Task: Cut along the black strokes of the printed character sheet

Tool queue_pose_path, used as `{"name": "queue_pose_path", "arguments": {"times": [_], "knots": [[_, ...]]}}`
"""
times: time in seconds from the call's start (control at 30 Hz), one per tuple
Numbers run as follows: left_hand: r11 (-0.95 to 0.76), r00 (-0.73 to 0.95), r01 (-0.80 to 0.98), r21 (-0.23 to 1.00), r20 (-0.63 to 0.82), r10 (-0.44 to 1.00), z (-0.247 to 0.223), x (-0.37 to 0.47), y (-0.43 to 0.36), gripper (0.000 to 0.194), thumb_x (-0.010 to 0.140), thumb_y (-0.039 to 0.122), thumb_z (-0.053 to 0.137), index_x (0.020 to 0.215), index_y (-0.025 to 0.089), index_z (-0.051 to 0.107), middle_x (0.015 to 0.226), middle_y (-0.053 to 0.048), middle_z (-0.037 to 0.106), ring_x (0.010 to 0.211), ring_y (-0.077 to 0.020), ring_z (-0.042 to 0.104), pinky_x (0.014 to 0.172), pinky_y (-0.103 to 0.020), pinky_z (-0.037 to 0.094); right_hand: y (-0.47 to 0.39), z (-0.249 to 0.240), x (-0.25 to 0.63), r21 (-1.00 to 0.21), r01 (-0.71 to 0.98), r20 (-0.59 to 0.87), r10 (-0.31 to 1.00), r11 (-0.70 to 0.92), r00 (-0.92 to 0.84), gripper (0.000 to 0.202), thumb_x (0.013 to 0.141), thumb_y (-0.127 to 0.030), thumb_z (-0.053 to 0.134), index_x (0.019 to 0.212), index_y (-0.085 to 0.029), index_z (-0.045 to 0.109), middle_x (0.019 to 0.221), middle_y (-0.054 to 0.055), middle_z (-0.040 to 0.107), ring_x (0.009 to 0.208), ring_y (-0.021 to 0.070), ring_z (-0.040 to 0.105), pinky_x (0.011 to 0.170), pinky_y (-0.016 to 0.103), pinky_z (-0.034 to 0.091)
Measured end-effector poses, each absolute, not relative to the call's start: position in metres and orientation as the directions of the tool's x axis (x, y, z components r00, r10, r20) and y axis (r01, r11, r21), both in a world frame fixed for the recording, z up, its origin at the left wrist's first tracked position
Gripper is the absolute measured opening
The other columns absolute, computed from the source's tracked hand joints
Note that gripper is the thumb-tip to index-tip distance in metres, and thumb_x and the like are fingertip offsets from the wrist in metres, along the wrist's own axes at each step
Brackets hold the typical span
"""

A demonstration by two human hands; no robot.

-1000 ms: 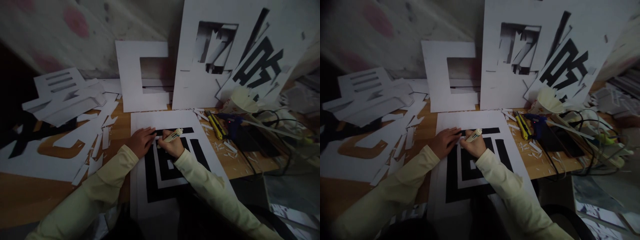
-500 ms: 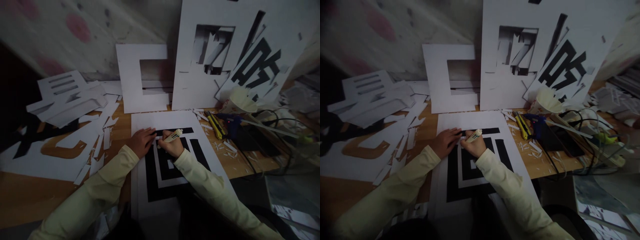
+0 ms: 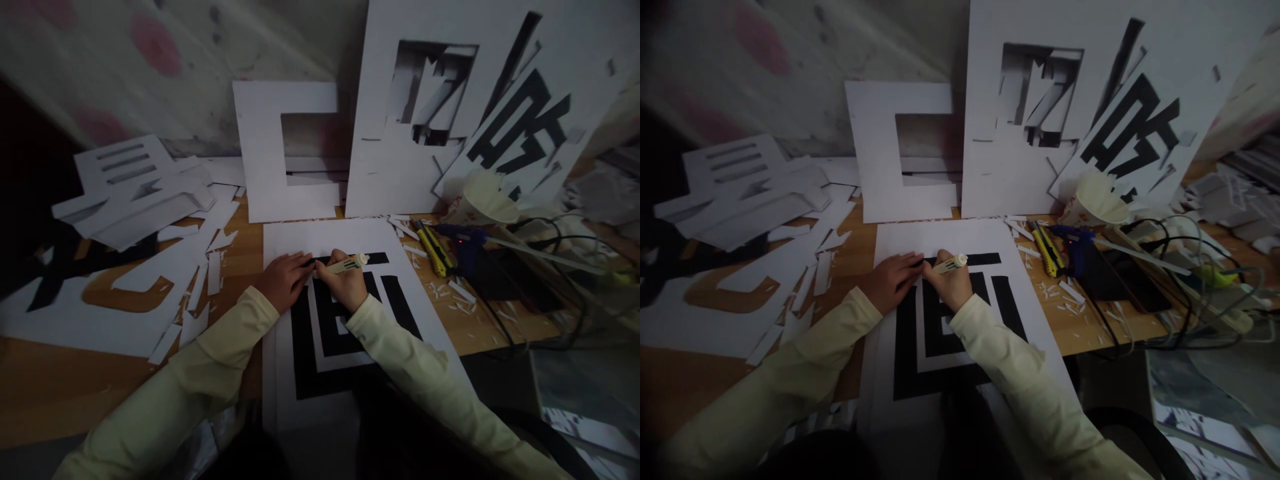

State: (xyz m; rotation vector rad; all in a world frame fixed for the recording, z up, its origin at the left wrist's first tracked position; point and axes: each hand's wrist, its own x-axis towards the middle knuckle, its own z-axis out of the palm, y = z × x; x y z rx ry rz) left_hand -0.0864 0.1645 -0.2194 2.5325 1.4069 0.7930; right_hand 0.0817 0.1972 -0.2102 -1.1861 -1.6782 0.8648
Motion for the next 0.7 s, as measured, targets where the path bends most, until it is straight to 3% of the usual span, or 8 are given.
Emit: {"name": "queue_pose_path", "arguments": {"times": [0.3, 0.7], "knots": [[-0.546, 0.418, 0.758, 0.357, 0.377, 0.826, -0.2202, -0.0856, 0.1652, 0.029, 0.089, 0.016, 0.046, 0.113, 0.018, 0.062, 0.130, -0.009, 0.059, 0.124, -0.0235, 0.052, 0.101, -0.049, 0.044, 0.1971, -0.2072, 0.0857, -0.909, 0.284, 0.274, 0.951, 0.305, -0.145, 0.036, 0.074, -0.032, 0.061, 0.055, -0.024, 0.032, 0.047, -0.009, 0.036, 0.045, 0.0083, 0.034, 0.046, 0.024, 0.029], [-0.549, 0.417, 0.745, 0.379, 0.379, 0.826, -0.2220, -0.0858, 0.1657, 0.028, 0.091, 0.018, 0.046, 0.114, 0.015, 0.062, 0.130, -0.009, 0.058, 0.124, -0.0238, 0.051, 0.102, -0.048, 0.042, 0.1891, -0.2036, 0.0880, -0.895, 0.325, 0.216, 0.934, 0.306, -0.285, 0.031, 0.064, -0.021, 0.056, 0.051, -0.023, 0.028, 0.046, -0.008, 0.032, 0.044, 0.0074, 0.030, 0.044, 0.024, 0.026]]}}
